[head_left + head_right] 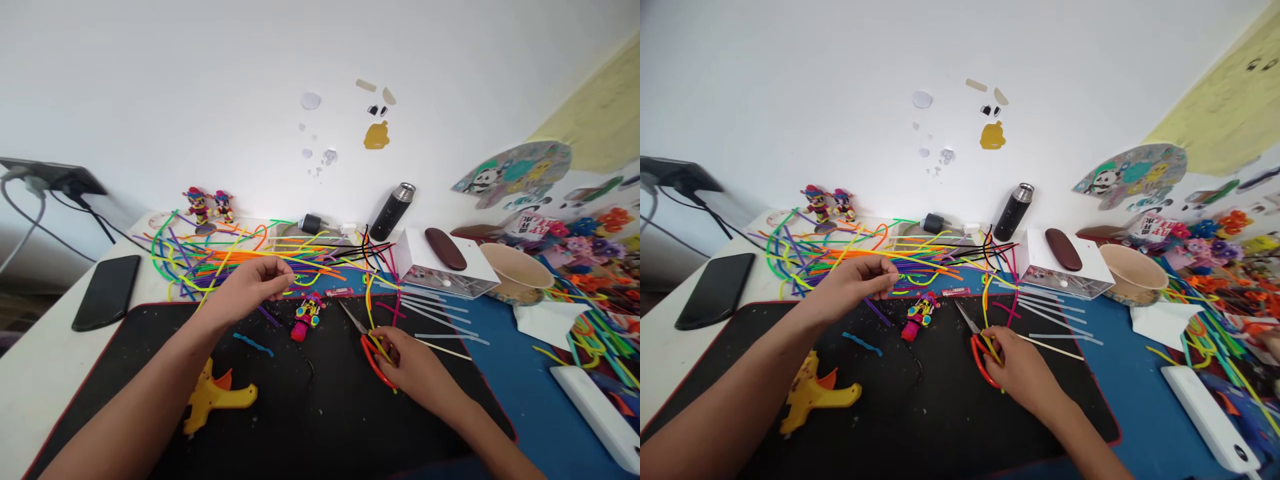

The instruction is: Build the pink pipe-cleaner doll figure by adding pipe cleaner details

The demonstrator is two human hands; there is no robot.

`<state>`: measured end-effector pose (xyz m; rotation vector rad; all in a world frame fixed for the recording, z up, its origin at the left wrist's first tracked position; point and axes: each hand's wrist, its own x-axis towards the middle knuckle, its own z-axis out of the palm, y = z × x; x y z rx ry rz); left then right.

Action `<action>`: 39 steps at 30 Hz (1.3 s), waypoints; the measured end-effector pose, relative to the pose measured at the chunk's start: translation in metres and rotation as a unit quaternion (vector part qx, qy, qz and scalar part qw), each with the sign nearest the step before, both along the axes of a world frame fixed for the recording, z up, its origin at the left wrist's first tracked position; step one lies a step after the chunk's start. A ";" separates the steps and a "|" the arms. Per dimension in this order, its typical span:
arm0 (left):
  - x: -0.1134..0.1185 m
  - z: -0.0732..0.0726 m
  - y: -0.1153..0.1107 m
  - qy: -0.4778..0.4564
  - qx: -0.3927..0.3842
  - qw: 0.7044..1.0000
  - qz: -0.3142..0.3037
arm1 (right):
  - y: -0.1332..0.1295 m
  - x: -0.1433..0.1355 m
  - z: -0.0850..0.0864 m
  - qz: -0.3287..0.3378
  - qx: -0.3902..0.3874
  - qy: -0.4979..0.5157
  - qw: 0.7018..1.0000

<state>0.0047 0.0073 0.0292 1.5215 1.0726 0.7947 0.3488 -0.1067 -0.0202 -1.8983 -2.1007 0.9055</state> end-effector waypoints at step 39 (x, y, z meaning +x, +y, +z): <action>0.015 -0.004 -0.007 -0.026 0.148 0.952 0.268 | 0.034 -0.126 -0.012 0.026 -0.091 0.636 0.766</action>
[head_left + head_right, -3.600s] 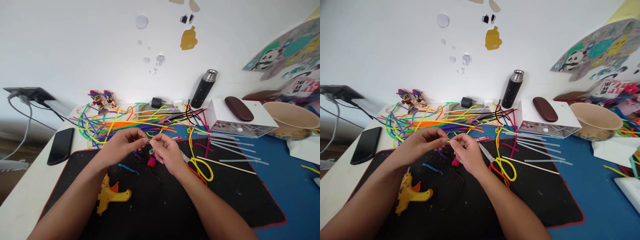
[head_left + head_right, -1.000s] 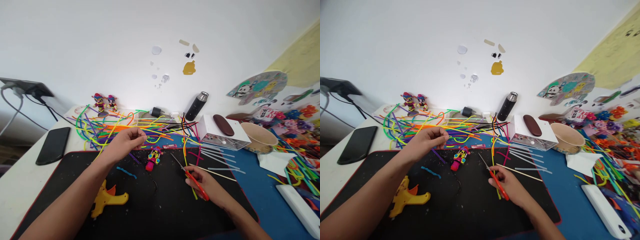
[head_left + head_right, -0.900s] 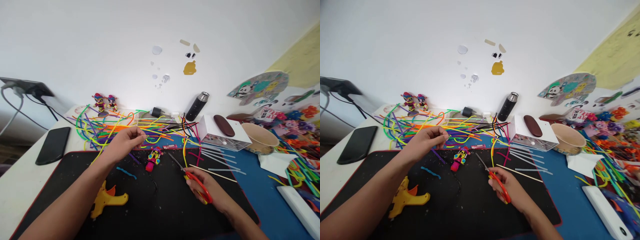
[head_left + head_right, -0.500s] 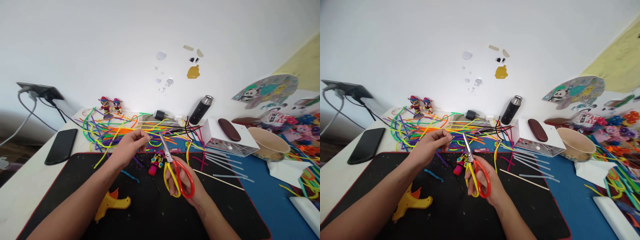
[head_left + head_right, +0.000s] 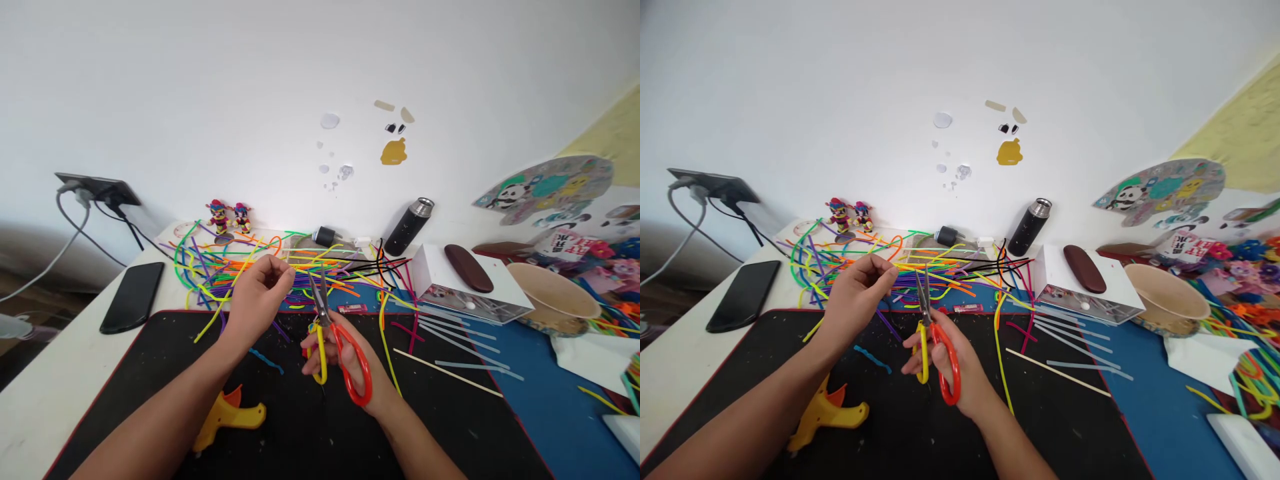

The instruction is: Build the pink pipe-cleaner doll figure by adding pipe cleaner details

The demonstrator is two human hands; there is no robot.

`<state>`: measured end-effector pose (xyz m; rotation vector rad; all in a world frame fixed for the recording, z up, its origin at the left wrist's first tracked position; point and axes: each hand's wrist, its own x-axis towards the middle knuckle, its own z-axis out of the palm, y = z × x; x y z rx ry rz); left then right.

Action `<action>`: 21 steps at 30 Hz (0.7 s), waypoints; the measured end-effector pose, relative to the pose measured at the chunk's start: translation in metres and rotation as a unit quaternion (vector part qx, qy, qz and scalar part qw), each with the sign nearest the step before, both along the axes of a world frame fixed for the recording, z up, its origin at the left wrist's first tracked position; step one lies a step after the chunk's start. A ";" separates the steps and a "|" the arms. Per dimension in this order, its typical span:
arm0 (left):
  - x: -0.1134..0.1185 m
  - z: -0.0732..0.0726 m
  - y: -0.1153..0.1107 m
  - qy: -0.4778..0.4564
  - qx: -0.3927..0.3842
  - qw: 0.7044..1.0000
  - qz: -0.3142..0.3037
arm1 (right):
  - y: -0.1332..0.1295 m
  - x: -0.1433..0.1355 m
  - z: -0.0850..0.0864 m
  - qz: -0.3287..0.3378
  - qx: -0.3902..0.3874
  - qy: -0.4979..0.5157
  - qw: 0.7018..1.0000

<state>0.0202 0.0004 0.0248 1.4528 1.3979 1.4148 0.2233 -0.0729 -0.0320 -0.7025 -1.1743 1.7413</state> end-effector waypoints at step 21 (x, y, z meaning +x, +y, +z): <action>0.000 -0.013 -0.006 0.359 0.196 0.912 0.039 | 0.004 -0.028 0.029 -0.054 -0.041 -0.039 0.997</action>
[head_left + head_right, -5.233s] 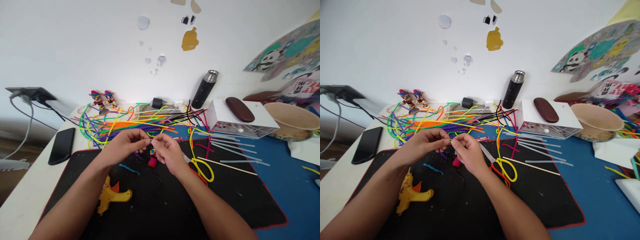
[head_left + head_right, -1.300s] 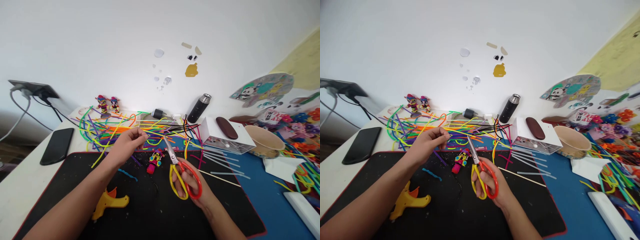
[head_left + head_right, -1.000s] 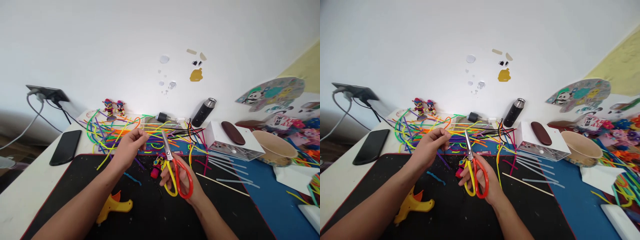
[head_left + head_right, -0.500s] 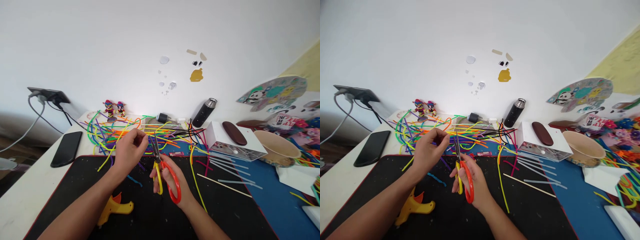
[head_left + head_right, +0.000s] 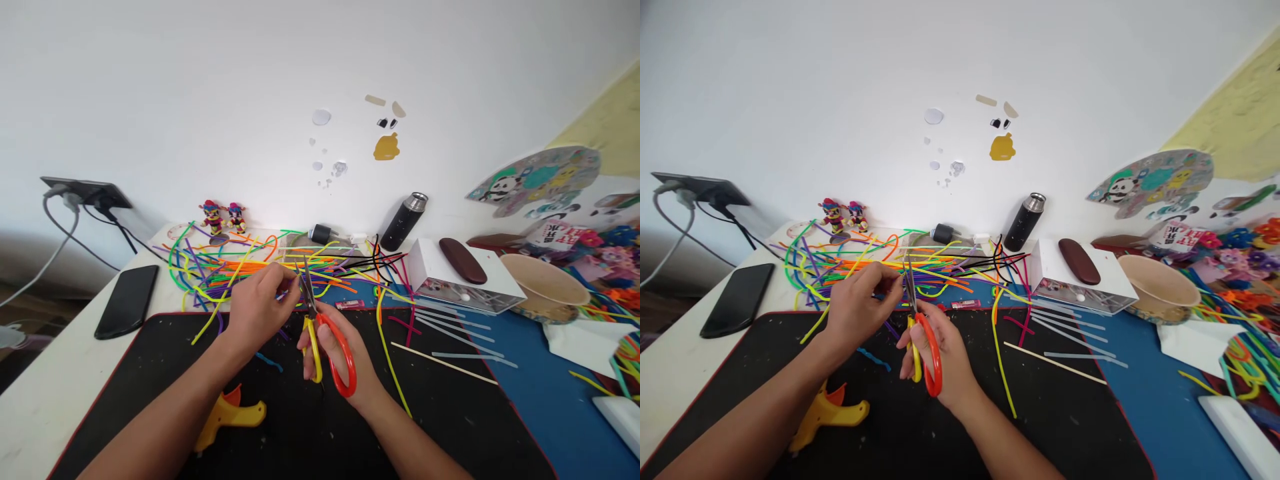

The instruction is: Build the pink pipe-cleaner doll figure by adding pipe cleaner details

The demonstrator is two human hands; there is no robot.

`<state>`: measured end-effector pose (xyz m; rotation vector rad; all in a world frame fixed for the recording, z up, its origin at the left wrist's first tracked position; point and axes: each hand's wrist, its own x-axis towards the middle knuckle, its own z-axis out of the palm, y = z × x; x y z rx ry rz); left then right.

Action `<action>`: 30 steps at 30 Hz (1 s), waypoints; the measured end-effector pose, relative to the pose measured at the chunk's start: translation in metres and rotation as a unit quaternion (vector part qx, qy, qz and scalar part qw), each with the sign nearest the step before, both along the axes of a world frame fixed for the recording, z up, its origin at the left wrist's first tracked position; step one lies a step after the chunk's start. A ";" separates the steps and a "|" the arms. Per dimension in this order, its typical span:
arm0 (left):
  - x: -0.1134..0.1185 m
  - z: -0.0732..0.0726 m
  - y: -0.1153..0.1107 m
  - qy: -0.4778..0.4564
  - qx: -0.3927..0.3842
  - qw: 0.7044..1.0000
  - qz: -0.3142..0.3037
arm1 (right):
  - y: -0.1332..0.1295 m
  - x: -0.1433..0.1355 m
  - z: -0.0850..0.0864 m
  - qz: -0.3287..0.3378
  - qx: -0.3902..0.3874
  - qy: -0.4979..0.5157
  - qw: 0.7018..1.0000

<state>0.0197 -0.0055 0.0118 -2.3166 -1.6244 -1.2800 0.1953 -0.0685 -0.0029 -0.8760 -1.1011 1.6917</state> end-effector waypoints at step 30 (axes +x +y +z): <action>0.003 -0.008 -0.001 0.068 0.000 0.998 -0.019 | -0.001 0.002 -0.005 -0.023 -0.018 -0.006 1.000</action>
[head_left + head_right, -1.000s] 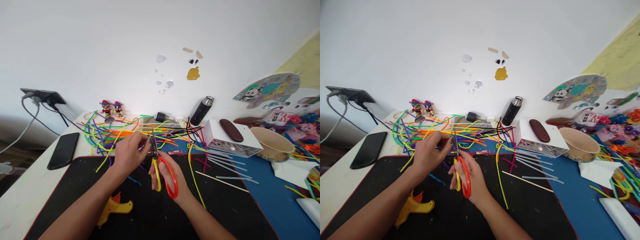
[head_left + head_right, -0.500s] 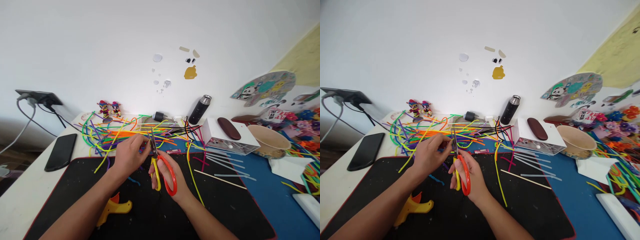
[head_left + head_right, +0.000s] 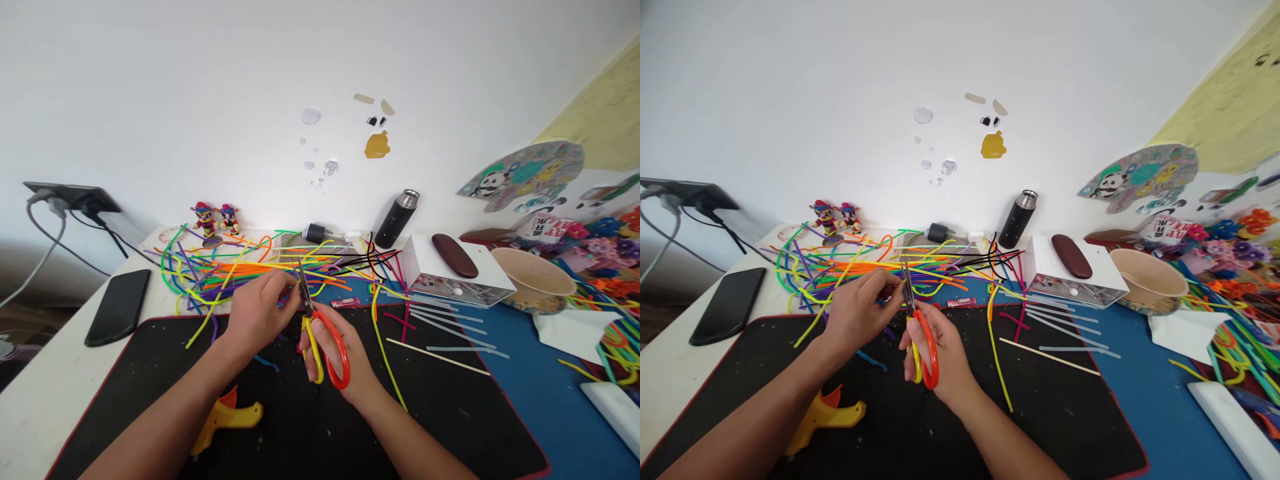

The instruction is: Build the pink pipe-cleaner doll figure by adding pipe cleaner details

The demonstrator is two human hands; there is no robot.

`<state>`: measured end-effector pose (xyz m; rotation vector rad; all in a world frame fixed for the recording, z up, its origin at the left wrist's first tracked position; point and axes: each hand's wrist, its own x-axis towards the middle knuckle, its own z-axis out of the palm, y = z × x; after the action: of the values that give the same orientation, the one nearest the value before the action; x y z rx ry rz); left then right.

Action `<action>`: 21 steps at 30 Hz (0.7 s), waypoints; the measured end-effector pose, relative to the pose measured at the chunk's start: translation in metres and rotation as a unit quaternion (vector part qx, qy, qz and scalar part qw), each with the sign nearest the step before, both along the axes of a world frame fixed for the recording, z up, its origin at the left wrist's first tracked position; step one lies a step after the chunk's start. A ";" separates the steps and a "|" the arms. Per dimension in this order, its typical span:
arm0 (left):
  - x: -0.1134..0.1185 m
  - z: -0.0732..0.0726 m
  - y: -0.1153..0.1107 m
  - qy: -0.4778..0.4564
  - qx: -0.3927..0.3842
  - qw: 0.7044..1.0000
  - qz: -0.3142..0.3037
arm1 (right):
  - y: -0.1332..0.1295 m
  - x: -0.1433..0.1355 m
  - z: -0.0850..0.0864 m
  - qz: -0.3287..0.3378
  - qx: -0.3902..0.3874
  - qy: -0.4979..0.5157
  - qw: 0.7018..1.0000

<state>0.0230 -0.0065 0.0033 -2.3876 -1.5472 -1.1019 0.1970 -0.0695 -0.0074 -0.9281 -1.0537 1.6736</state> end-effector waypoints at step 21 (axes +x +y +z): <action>0.005 -0.003 -0.001 -0.011 -0.063 0.998 -0.012 | -0.003 0.000 -0.007 -0.022 -0.052 0.004 0.998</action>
<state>0.0277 -0.0077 0.0001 -2.4886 -1.6453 -1.0702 0.1970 -0.0730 -0.0143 -1.0042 -0.9409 1.7074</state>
